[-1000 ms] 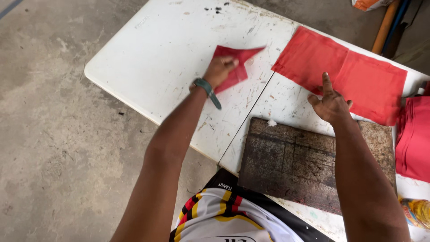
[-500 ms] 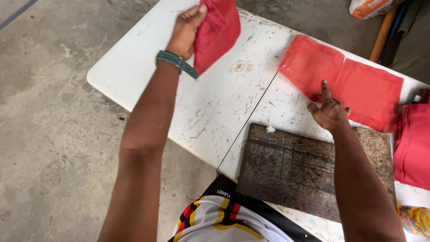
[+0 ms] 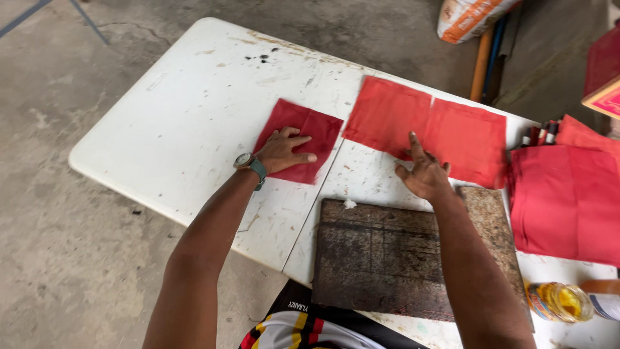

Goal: The person repeatedly rubs red fabric pieces on a dark rectangular board using a small stone-like object. They handle multiple red fabric pieces one at a time, rubbing each piece on the board and then placing it aside. The person also moves a stack of multicolored fabric pieces from one side of the table to the other.

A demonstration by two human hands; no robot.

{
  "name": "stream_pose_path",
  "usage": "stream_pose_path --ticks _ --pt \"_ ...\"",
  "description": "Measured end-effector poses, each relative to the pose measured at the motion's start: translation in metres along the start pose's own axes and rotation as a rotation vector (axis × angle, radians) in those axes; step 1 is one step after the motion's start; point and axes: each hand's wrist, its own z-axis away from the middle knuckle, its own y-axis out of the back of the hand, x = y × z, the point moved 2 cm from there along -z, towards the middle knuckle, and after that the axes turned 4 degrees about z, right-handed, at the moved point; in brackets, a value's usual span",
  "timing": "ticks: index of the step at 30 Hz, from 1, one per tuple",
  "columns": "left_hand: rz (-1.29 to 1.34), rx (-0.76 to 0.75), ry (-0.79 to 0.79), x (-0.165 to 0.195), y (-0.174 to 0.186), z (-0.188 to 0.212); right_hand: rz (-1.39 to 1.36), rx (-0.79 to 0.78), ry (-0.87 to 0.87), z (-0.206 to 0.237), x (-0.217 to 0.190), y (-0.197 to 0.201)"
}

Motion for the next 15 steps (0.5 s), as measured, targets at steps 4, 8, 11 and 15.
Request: stream_pose_path --ticks 4,8,11,15 --pt "0.085 0.034 -0.089 0.01 -0.003 -0.025 -0.008 0.012 -0.016 -0.001 0.005 0.0" --pt "-0.005 0.042 -0.084 0.028 0.005 -0.063 -0.014 0.01 -0.013 -0.001 0.008 0.001" --pt "-0.149 0.074 -0.108 0.037 0.008 -0.076 -0.008 -0.003 -0.034 0.0 0.009 0.002" --pt "-0.174 -0.029 0.025 0.024 0.008 -0.051 0.006 -0.008 -0.022 0.002 0.009 0.003"
